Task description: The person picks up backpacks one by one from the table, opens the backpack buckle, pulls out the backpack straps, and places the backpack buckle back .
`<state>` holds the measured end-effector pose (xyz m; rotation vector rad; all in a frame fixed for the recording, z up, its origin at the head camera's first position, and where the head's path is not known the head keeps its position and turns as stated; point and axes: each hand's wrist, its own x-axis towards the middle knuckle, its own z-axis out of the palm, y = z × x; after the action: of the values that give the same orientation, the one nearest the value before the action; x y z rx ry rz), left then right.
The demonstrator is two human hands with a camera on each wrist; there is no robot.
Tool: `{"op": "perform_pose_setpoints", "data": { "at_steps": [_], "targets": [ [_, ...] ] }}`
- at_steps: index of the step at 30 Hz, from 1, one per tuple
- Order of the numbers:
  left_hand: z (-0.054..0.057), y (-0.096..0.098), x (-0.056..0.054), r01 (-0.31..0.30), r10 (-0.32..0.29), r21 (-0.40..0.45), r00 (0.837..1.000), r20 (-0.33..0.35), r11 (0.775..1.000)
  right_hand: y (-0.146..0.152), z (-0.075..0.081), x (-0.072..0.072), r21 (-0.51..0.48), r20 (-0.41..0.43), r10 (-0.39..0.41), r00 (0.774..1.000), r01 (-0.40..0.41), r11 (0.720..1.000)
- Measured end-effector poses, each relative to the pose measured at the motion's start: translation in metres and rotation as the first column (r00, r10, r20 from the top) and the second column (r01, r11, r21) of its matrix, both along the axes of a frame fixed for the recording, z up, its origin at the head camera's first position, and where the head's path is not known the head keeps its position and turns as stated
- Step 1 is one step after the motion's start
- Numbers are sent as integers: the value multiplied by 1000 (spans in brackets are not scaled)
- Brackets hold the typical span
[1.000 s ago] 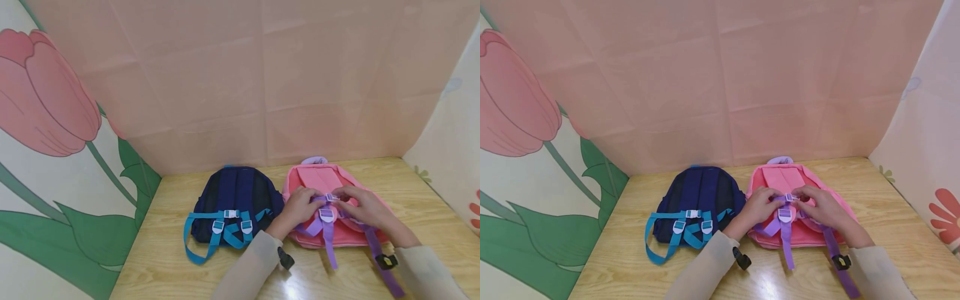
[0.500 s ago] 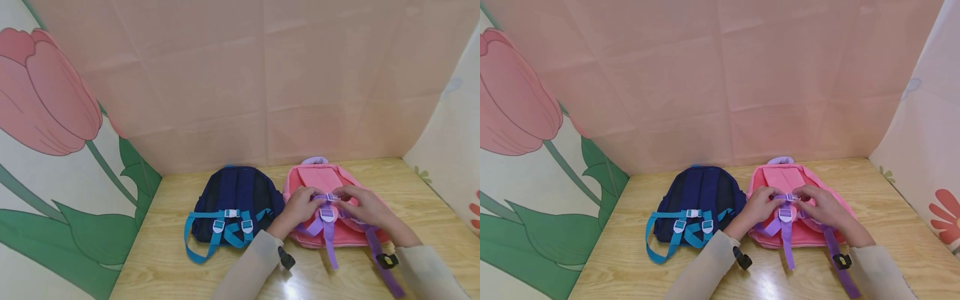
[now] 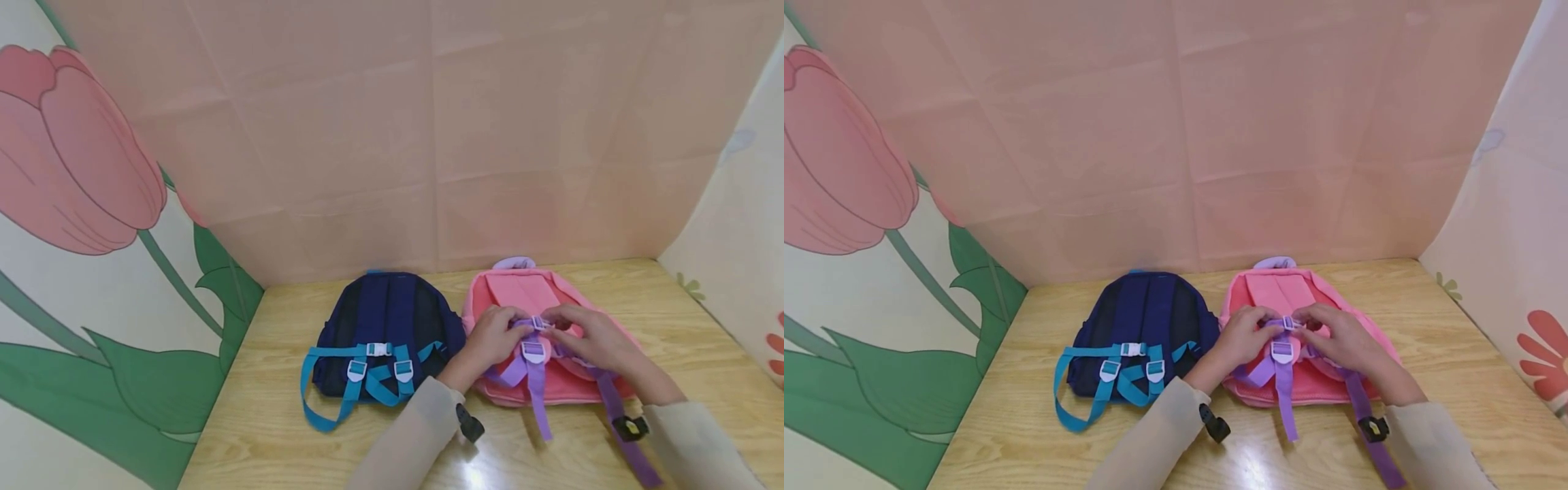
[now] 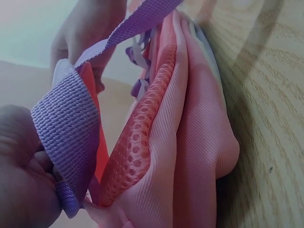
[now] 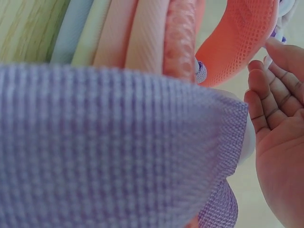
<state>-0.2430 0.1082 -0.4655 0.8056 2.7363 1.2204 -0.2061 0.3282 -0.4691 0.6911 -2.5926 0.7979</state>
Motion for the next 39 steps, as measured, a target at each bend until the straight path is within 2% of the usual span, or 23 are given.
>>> {"op": "perform_pose_setpoints", "data": {
  "at_steps": [22,32,39],
  "targets": [
    [-5,4,-4,8,-8,16,1000,-10,1000,3,2,3,-11,26,-28,999,28,1000],
    [-7,2,-6,39,-41,-32,997,-62,999,3,3,4,-18,8,-37,999,37,999],
    [-8,-1,-10,58,-60,-33,998,-35,998,4,2,4,-30,-2,-47,999,47,998]
  ]
}}
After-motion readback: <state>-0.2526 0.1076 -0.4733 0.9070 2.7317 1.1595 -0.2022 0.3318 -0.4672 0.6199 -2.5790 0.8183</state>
